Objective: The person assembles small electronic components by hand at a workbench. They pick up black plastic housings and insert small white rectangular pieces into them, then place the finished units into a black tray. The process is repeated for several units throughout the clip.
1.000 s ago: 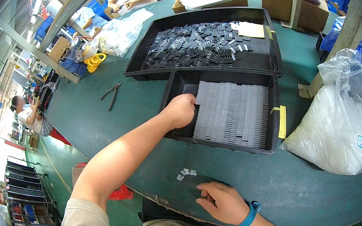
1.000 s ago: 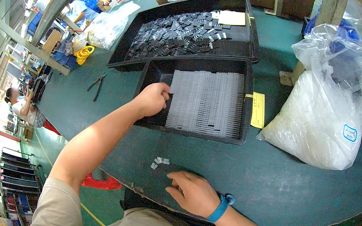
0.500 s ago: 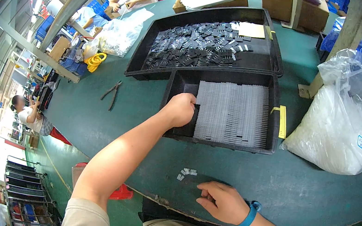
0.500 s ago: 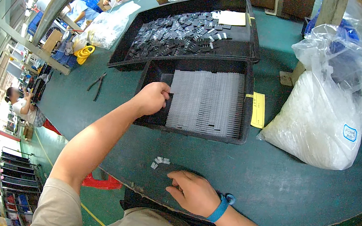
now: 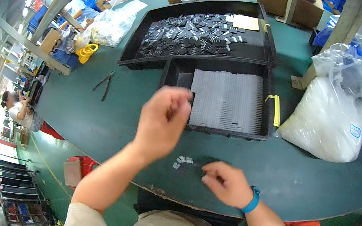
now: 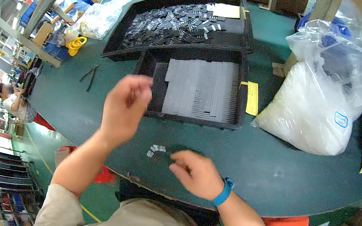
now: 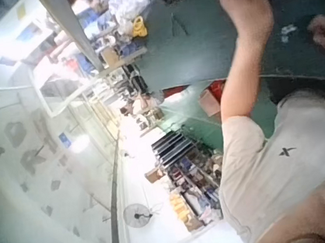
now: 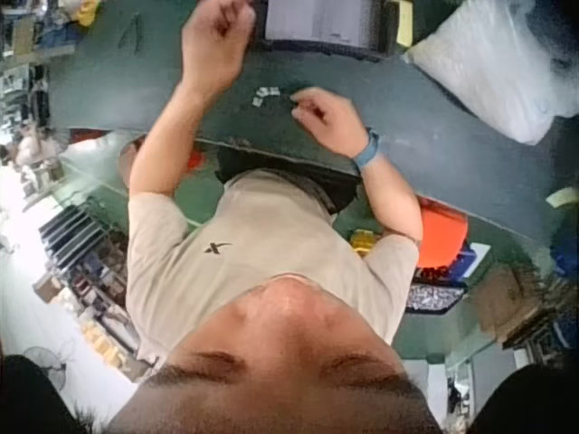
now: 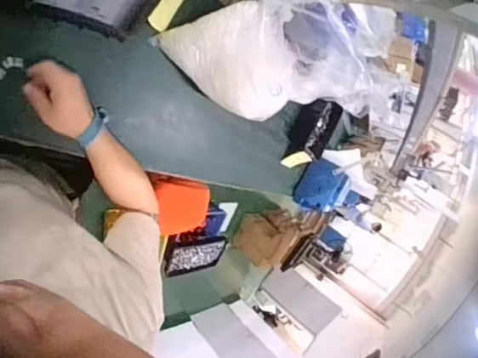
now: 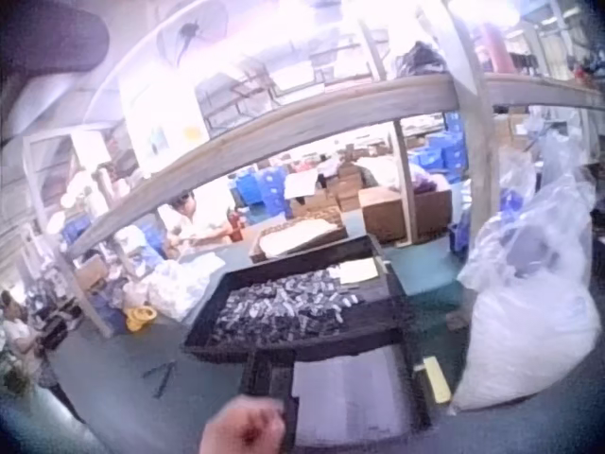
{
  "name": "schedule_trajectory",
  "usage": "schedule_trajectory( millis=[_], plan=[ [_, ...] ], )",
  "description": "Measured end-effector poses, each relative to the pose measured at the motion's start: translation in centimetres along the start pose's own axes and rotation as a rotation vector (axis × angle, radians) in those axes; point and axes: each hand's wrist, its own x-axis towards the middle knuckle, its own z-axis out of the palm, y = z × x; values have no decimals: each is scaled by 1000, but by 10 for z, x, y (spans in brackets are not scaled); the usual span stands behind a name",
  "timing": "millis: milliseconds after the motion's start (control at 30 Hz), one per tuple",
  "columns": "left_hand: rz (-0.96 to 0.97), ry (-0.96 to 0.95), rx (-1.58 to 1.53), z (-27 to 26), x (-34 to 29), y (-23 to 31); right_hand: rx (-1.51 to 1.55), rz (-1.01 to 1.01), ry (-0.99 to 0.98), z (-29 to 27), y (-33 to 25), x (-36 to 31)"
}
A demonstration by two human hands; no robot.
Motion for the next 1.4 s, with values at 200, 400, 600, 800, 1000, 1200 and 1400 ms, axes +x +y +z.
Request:
schedule_trajectory(
  millis=[200,400,600,800,1000,1200,1400],
  plan=[
    [127,-330,259,-2,-83,-6,293,175,447,-11,-13,-4],
    [124,-472,344,-21,-98,-41,-135,94,319,12,-14,-16],
    [-222,-198,-78,-38,-118,-71,-773,-4,191,81,-17,21],
    [-421,-40,-548,-22,-144,-74,-1032,-110,137,115,-9,46],
    [-625,-96,-834,-19,-168,-75,-1147,-90,23,102,-7,36],
    [-756,-271,-988,-7,-170,-70,-1233,123,4,75,-20,27],
    [-796,-529,-1144,12,-166,-69,-967,141,-30,37,-12,17]
  ],
)
